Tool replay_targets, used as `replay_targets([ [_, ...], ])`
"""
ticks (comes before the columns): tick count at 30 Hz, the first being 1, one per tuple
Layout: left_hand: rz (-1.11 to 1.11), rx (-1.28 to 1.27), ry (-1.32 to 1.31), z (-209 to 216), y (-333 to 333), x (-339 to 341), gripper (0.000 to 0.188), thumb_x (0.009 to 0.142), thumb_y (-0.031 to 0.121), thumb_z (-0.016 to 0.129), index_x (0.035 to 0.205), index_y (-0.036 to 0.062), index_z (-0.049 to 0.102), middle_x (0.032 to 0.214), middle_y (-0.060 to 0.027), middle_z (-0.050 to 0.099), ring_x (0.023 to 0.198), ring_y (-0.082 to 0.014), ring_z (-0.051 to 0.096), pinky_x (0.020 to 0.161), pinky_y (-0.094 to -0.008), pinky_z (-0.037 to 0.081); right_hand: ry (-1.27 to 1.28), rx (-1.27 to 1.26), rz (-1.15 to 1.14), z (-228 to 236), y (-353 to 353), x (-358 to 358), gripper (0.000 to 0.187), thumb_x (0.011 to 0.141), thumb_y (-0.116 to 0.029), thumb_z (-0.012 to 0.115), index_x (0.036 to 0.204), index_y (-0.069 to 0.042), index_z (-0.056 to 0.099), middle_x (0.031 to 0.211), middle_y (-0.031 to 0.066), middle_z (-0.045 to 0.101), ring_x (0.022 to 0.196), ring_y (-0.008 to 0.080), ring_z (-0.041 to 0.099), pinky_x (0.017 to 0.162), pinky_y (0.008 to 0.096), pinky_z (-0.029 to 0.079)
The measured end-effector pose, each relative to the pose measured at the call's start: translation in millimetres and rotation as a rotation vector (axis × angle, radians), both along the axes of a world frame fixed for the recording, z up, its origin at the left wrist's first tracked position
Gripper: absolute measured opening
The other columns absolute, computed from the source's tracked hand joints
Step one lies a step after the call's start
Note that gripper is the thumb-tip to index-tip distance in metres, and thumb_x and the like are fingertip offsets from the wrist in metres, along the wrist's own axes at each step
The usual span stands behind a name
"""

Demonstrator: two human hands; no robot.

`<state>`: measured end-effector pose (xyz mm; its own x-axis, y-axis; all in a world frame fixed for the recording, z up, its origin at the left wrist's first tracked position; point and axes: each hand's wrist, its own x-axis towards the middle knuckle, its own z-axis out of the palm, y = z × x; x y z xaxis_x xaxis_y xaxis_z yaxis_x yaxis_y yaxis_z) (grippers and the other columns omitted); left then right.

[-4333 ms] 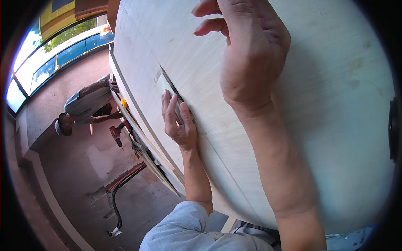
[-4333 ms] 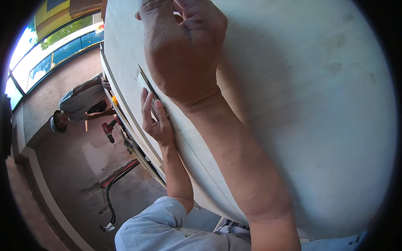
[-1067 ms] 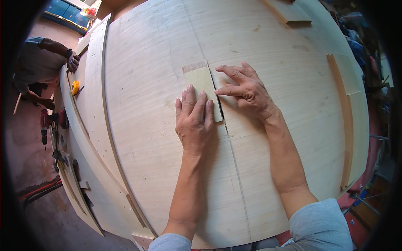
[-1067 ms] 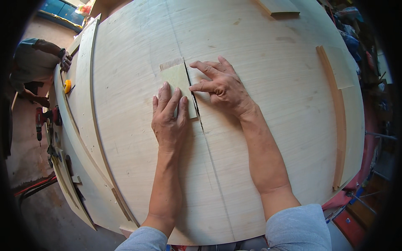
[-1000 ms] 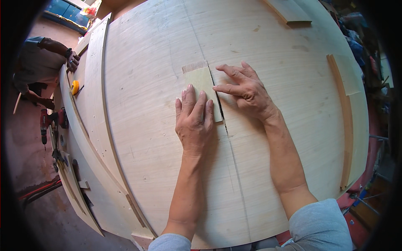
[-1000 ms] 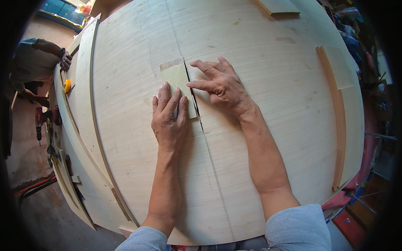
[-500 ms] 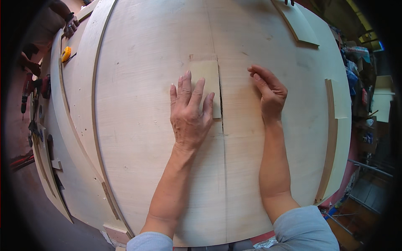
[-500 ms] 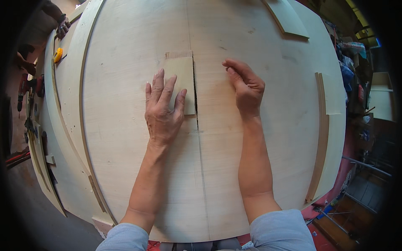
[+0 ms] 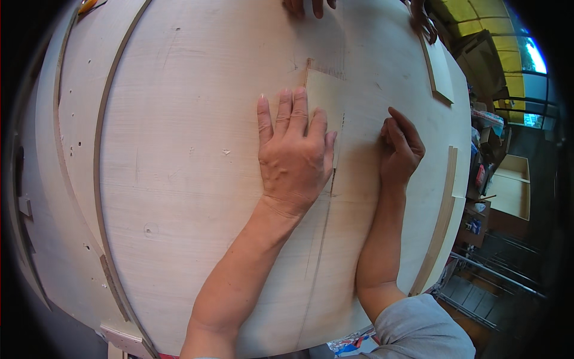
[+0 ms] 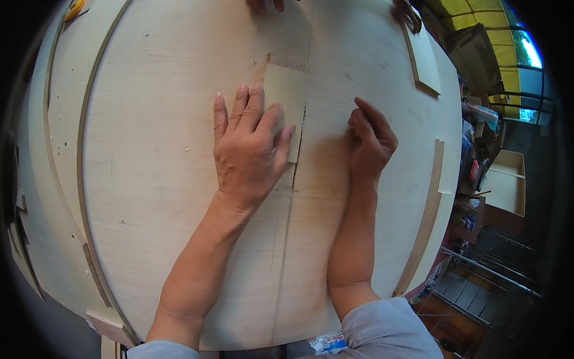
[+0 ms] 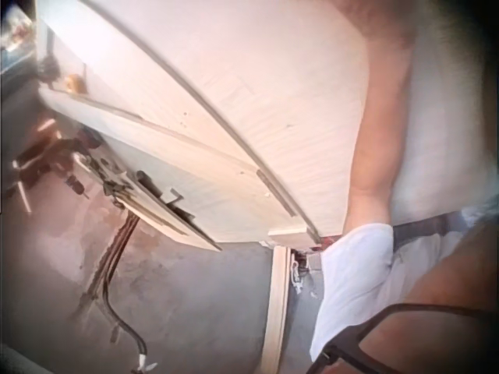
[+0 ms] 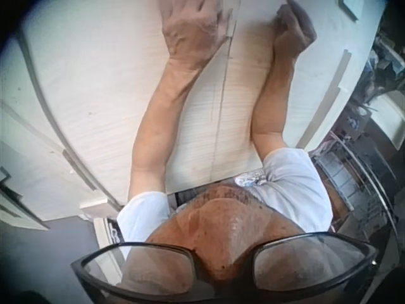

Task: The person fits several wooden pieces into slots on a large wood panel by hand, sliding them into place and checking the fit.

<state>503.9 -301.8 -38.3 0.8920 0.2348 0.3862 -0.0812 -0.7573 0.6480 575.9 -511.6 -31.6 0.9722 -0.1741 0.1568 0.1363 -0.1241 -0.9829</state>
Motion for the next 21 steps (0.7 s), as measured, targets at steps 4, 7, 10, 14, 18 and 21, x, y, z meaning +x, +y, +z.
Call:
replay_targets([
  [4, 0.013, -0.065, -0.009, -1, 2, 0, 0.035, 0.087, 0.021, 0.082, 0.116, 0.0052, 0.072, 0.14, -0.025, 0.064, 0.14, -0.0388, 0.055, 0.126, -0.0576, 0.026, -0.022, 0.019, 0.018, -5, -4, 2, 0.027, 0.09, 0.001, 0.069, 0.115, 0.006, 0.077, 0.086, 0.0062, 0.07, 0.081, 0.0136, 0.06, 0.079, 0.0275, 0.047],
  [7, 0.025, -0.091, -0.021, -2, 2, 0, 0.035, 0.087, 0.021, 0.081, 0.116, 0.0036, 0.071, 0.14, -0.0251, 0.064, 0.14, -0.0388, 0.056, 0.126, -0.0573, 0.026, -0.032, 0.037, 0.043, -6, -7, 3, 0.027, 0.09, 0.002, 0.069, 0.115, 0.007, 0.077, 0.087, 0.0072, 0.07, 0.082, 0.0136, 0.06, 0.079, 0.0276, 0.047],
  [10, 0.042, -0.115, -0.048, -2, 5, 1, 0.034, 0.088, 0.02, 0.08, 0.115, 0.0016, 0.071, 0.139, -0.0253, 0.064, 0.139, -0.0393, 0.056, 0.126, -0.0569, 0.027, -0.019, 0.012, 0.049, -6, -2, 2, 0.025, 0.091, 0.003, 0.069, 0.115, 0.005, 0.077, 0.089, 0.006, 0.07, 0.084, 0.0128, 0.06, 0.08, 0.0266, 0.046],
  [14, 0.077, -0.078, -0.048, -5, 11, 2, 0.029, 0.091, 0.017, 0.077, 0.113, 0.0013, 0.071, 0.134, -0.0247, 0.066, 0.137, -0.0402, 0.057, 0.126, -0.0564, 0.029, -0.025, -0.253, 0.02, -2, 10, -5, 0.022, 0.093, 0.002, 0.069, 0.113, 0.003, 0.078, 0.091, 0.0037, 0.07, 0.087, 0.0115, 0.061, 0.081, 0.0249, 0.046],
  [18, 0.088, -0.036, -0.02, -5, 13, 2, 0.025, 0.092, 0.017, 0.076, 0.111, 0.0021, 0.071, 0.133, -0.0241, 0.067, 0.137, -0.0403, 0.058, 0.126, -0.0565, 0.03, -0.047, -0.378, 0.082, 1, 10, -7, 0.019, 0.095, 0.001, 0.069, 0.11, 0.002, 0.079, 0.092, 0.0018, 0.069, 0.088, 0.01, 0.061, 0.082, 0.0234, 0.045],
  [21, 0.087, -0.026, -0.021, -2, 13, 3, 0.026, 0.092, 0.017, 0.076, 0.113, 0.0019, 0.071, 0.134, -0.0236, 0.067, 0.137, -0.0406, 0.057, 0.125, -0.0566, 0.03, -0.032, -0.358, 0.079, 5, 10, -7, 0.018, 0.094, 0.002, 0.07, 0.11, 0.002, 0.079, 0.092, 0.0017, 0.068, 0.087, 0.0098, 0.06, 0.081, 0.0233, 0.045],
])
